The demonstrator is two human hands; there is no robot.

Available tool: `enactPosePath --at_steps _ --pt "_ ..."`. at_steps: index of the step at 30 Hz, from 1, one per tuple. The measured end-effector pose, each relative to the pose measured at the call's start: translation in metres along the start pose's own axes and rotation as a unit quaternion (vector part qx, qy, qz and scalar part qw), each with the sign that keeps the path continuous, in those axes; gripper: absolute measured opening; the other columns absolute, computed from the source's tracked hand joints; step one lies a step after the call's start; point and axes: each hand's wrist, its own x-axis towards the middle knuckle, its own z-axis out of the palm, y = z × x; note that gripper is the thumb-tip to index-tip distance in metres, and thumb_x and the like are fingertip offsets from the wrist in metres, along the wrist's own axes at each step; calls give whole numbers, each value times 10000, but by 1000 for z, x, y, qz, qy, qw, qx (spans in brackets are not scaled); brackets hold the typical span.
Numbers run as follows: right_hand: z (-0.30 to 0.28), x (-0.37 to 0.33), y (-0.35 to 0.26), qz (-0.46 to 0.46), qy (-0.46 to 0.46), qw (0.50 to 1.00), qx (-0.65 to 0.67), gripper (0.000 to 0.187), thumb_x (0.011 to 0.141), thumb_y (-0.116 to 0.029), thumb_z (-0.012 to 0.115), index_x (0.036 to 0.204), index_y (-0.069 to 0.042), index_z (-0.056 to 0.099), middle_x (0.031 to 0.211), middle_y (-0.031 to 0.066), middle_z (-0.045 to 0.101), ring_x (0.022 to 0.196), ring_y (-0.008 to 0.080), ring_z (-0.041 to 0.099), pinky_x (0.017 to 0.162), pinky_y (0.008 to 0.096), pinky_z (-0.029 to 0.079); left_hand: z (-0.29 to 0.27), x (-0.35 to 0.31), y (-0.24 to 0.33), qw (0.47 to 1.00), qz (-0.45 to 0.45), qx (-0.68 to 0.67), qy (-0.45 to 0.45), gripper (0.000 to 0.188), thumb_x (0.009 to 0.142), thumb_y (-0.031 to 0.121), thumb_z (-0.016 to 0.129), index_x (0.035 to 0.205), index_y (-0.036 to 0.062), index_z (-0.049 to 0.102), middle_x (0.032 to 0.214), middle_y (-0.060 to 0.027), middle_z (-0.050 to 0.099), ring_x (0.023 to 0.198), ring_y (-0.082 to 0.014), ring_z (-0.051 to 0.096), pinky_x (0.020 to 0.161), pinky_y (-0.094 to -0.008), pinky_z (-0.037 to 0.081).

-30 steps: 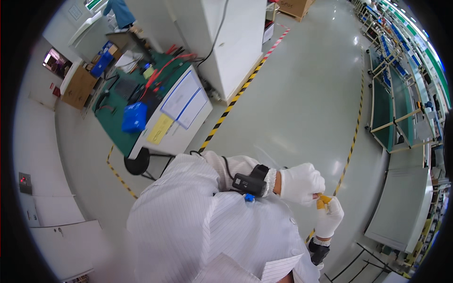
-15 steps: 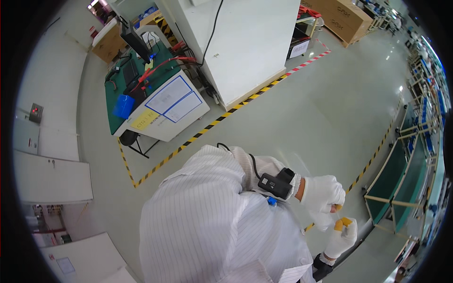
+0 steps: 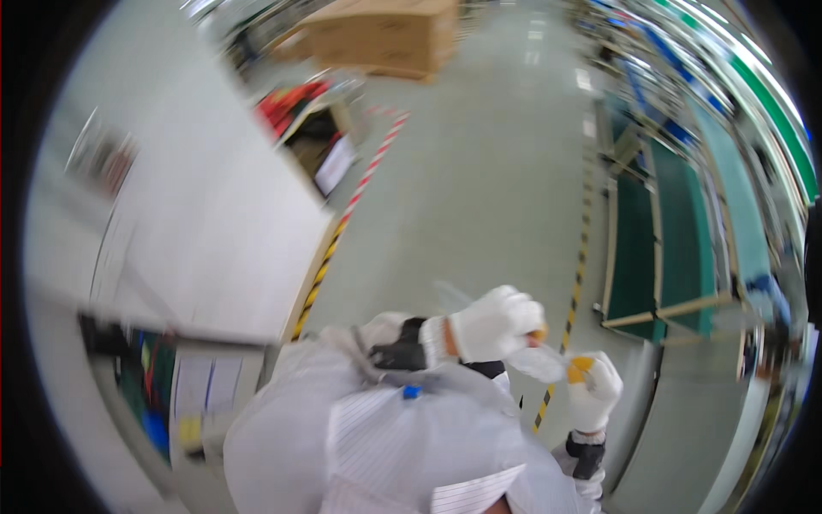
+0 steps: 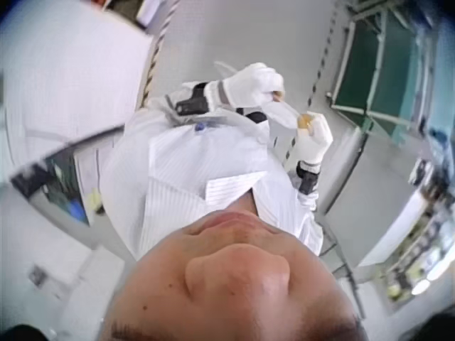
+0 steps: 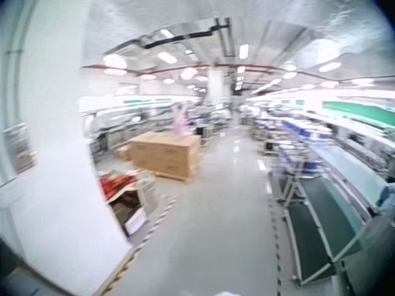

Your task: The person is placing small white medical or industrial components into a plastic bag, sealing it, and then walking to a different station to organize items in bins.

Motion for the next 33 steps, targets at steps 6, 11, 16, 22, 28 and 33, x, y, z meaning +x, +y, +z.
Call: enactPosePath --at_steps 6,11,16,22,28,33 --pt "-42 127 119 6 73 997 7 196 681 21 775 813 -42 645 783 114 643 690 297 629 609 351 500 49 167 -101 993 -1 12 -114 104 768 85 685 828 79 601 794 -87 580 780 -318 572 729 -424 424" --pt "-79 256 200 1 25 998 49 181 693 0 765 828 -40 651 819 116 655 765 307 640 651 346 515 67 295 -178 989 2 -7 -145 113 772 68 685 839 79 594 784 -92 588 757 -318 578 705 -423 427" --pt "-92 396 278 -46 10 999 -24 185 710 -31 789 838 -36 655 817 106 645 751 295 634 663 354 520 59 421 -259 995 4 32 -95 183 764 100 712 928 54 644 835 -109 637 782 -325 610 732 -423 452" --pt "-67 569 352 -96 -38 990 -97 166 731 -128 768 789 -69 624 746 99 614 702 311 599 650 392 477 54 538 -403 992 106 62 -34 222 748 149 751 933 52 676 841 -83 644 773 -276 619 739 -403 460" --pt "-45 758 417 -123 -27 984 -124 152 706 -107 746 792 -62 629 755 110 614 711 315 601 639 410 481 2 673 -542 995 71 55 -43 156 764 169 741 875 81 676 808 -50 630 746 -268 606 710 -393 451" --pt "-30 905 469 -123 13 987 -101 161 678 -45 725 806 -55 629 770 118 617 728 341 603 642 434 478 -38 789 -638 981 149 127 -15 174 830 239 681 740 119 592 714 -35 543 706 -249 577 687 -382 433"
